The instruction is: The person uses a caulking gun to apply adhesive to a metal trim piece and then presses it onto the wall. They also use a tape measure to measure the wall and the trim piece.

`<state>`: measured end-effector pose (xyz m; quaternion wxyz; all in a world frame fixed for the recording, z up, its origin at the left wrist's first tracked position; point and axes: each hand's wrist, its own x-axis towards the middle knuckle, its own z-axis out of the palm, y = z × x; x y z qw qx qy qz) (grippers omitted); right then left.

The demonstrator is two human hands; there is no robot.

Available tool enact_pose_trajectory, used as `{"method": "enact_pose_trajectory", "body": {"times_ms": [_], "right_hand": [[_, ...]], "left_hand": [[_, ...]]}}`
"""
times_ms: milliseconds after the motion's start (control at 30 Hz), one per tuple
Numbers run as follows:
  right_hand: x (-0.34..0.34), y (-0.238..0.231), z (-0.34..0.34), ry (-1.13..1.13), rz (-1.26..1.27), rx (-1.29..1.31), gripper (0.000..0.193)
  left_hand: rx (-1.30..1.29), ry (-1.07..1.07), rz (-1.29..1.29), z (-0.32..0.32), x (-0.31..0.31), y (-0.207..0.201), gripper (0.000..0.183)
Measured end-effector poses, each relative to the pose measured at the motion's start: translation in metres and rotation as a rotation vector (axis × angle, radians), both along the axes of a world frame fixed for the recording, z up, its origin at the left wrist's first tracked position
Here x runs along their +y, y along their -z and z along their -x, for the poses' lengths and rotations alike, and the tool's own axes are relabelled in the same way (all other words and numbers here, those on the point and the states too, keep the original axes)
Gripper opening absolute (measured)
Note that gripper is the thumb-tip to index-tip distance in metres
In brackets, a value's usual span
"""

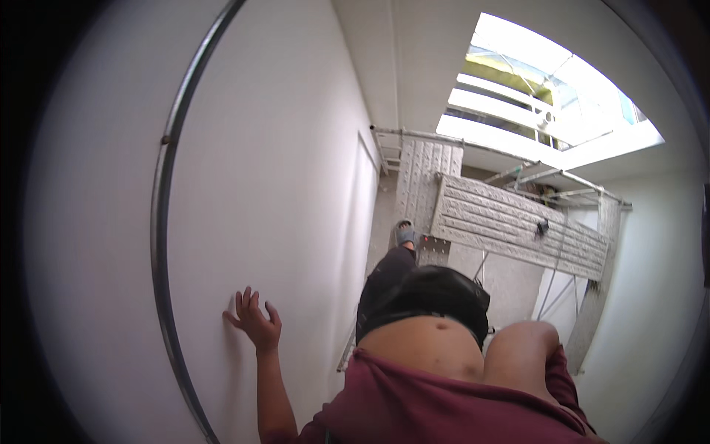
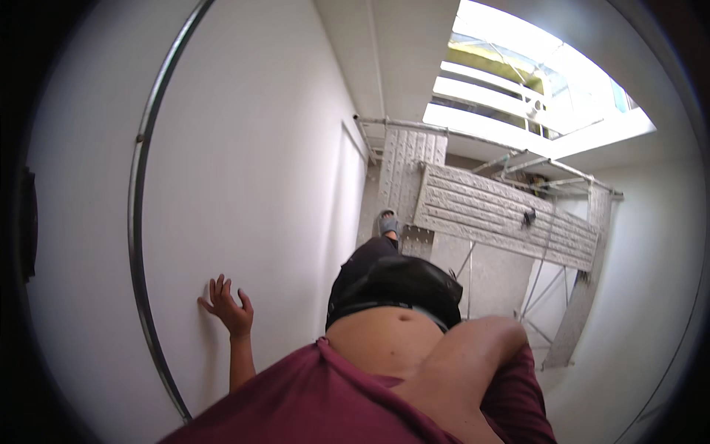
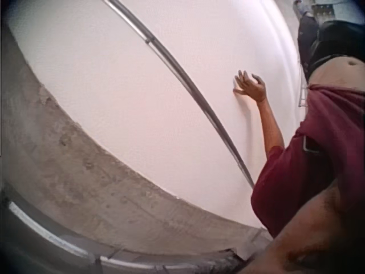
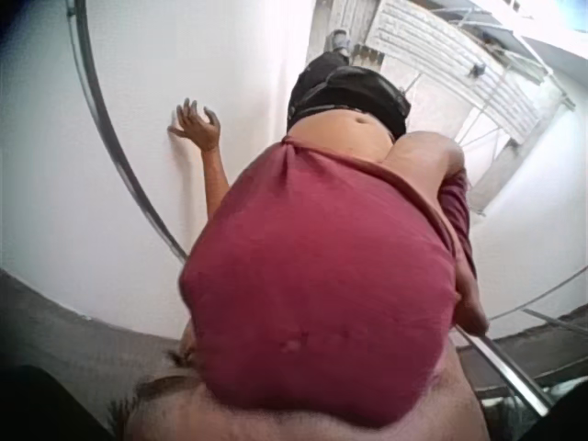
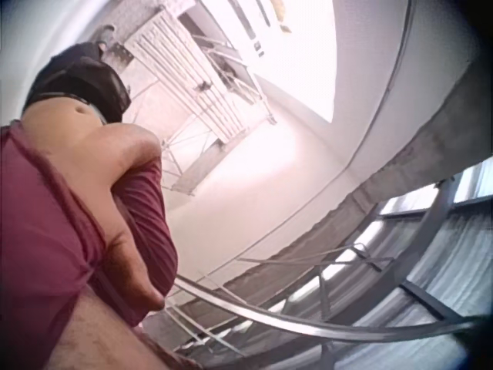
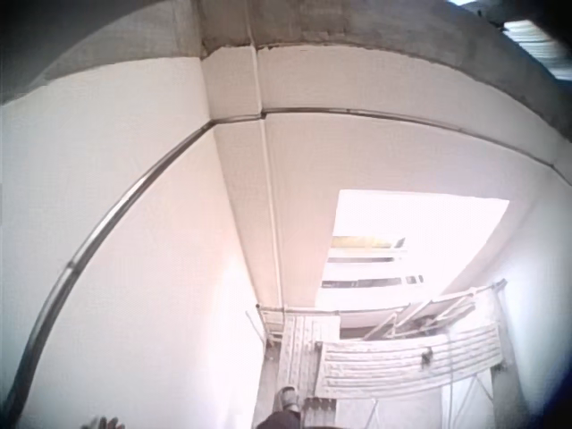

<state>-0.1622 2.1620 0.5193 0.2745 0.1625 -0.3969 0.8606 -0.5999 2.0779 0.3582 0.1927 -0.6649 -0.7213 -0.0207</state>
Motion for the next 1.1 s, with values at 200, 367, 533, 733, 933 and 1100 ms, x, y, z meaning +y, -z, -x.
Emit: {"method": "enact_pose_trajectory", "body": {"times_ms": [200, 367, 533, 733, 933, 1100], "right_hand": [[0.029, -0.016, -0.013, 0.079, -0.046, -0.036, 0.055], [0.053, -0.007, -0.032, 0.225, -0.069, -0.101, 0.055], [0.065, 0.001, -0.044, 0.369, -0.046, -0.112, 0.055], [0.092, 0.012, -0.081, 0.403, -0.011, -0.100, 0.056], [0.135, 0.046, -0.154, 0.315, 0.045, -0.123, 0.056], [0.154, 0.138, -0.260, 0.263, 0.241, -0.557, 0.057]], "left_hand": [[-0.362, 0.256, 0.101, -0.049, 0.124, 0.015, 0.043], [-0.372, 0.403, 0.288, -0.075, 0.227, 0.028, 0.044], [-0.468, 0.232, 0.718, -0.073, 0.278, 0.080, 0.047], [-0.668, 0.006, 1.154, -0.092, 0.266, 0.182, 0.048], [-0.686, -0.171, 1.540, -0.130, 0.246, 0.282, 0.062], [-0.669, -0.476, 1.790, -0.223, 0.261, 0.269, 0.074]]}}
